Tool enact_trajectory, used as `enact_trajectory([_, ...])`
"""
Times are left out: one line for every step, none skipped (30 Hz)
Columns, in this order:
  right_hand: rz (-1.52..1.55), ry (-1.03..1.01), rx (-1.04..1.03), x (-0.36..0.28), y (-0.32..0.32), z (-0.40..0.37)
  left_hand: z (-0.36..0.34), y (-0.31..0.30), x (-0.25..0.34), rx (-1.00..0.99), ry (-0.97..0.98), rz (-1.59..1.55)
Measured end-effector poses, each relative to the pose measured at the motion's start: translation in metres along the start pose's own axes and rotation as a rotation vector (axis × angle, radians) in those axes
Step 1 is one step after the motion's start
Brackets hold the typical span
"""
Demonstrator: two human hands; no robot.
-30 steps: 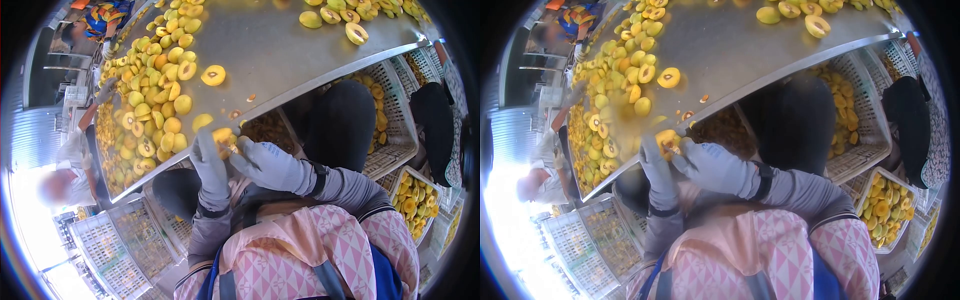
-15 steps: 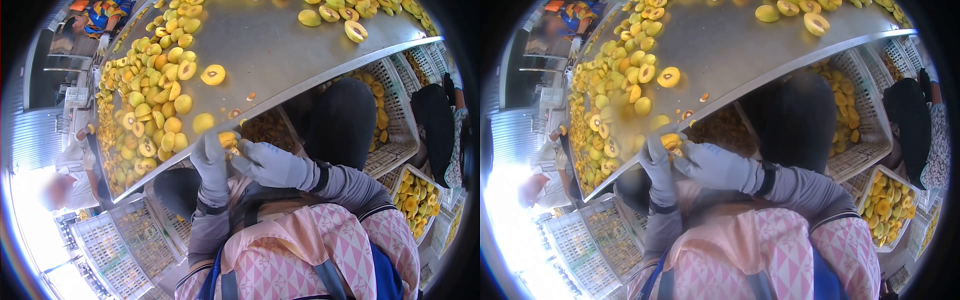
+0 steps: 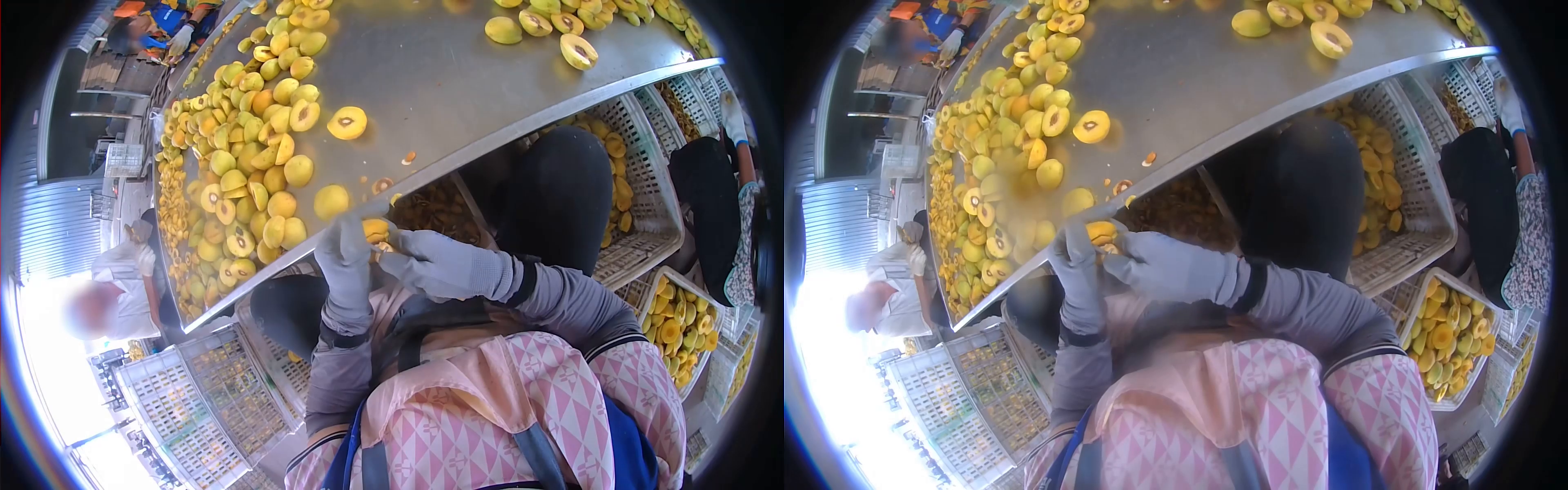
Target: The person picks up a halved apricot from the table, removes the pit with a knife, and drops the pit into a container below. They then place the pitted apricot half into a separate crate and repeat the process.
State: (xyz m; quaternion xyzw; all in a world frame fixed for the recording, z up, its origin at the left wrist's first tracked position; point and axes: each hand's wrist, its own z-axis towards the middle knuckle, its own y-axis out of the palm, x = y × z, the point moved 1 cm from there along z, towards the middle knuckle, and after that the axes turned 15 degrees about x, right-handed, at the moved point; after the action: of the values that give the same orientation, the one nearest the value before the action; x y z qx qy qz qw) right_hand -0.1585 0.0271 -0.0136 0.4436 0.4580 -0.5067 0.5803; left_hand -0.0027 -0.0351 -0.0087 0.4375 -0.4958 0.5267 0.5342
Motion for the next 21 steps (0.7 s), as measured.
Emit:
enact_trajectory([-0.040, 0.008, 0.009, 0.000, 0.000, 0.000, -0.001, 0.000, 0.000, 0.024, -0.007, 0.027])
enact_trajectory([-0.081, 0.016, 0.018, 0.000, 0.001, 0.000, -0.002, 0.001, 0.000, 0.048, -0.014, 0.053])
enact_trajectory([-0.161, 0.051, 0.046, -0.002, 0.000, 0.000, -0.003, 0.001, 0.001, 0.073, -0.019, 0.080])
enact_trajectory([-0.241, 0.084, 0.073, -0.003, 0.000, 0.001, -0.003, 0.000, 0.003, 0.083, -0.024, 0.149])
enact_trajectory([-0.345, -0.028, 0.179, -0.001, 0.003, -0.002, -0.004, 0.000, 0.008, 0.094, -0.030, 0.218])
enact_trajectory([-0.448, -0.141, 0.285, 0.002, 0.008, -0.006, -0.004, 0.000, 0.011, 0.105, -0.036, 0.287])
enact_trajectory([-0.549, -0.254, 0.390, 0.004, 0.011, -0.008, -0.003, 0.001, 0.012, 0.117, -0.009, 0.274])
enact_trajectory([-0.536, -0.271, 0.370, 0.007, 0.012, -0.009, -0.004, 0.003, 0.012, 0.132, 0.017, 0.262])
enact_trajectory([-0.520, -0.284, 0.348, 0.007, 0.013, -0.009, -0.005, 0.003, 0.013, 0.147, 0.039, 0.253])
enact_trajectory([-0.506, -0.296, 0.330, 0.008, 0.014, -0.010, -0.006, 0.002, 0.012, 0.149, 0.047, 0.245])
enact_trajectory([-0.489, -0.295, 0.312, 0.009, 0.013, -0.010, -0.007, 0.002, 0.012, 0.152, 0.057, 0.236])
enact_trajectory([-0.471, -0.291, 0.296, 0.011, 0.013, -0.009, -0.007, 0.001, 0.011, 0.153, 0.065, 0.228])
enact_trajectory([-0.454, -0.289, 0.280, 0.012, 0.011, -0.008, -0.006, 0.000, 0.010, 0.130, 0.096, 0.275])
enact_trajectory([-0.454, -0.265, 0.254, 0.011, 0.009, -0.007, -0.005, -0.003, 0.009, 0.108, 0.126, 0.320])
enact_trajectory([-0.452, -0.240, 0.227, 0.007, 0.007, -0.006, -0.004, -0.005, 0.008, 0.087, 0.156, 0.367])
enact_trajectory([-0.448, -0.214, 0.198, 0.005, 0.006, -0.005, -0.003, -0.007, 0.009, 0.062, 0.153, 0.378])
enact_trajectory([-0.533, -0.338, 0.191, 0.006, 0.006, -0.005, -0.002, -0.008, 0.010, 0.035, 0.152, 0.390])
enact_trajectory([-0.618, -0.464, 0.183, 0.009, 0.004, -0.005, -0.002, -0.007, 0.010, 0.034, 0.158, 0.393])
enact_trajectory([-0.703, -0.590, 0.175, 0.011, 0.004, -0.006, -0.002, -0.007, 0.010, 0.032, 0.164, 0.397])
enact_trajectory([-0.724, -0.593, 0.170, 0.011, 0.005, -0.007, -0.003, -0.006, 0.008, 0.055, 0.175, 0.393])
enact_trajectory([-0.746, -0.597, 0.166, 0.011, 0.005, -0.007, -0.003, -0.005, 0.005, 0.077, 0.187, 0.389])
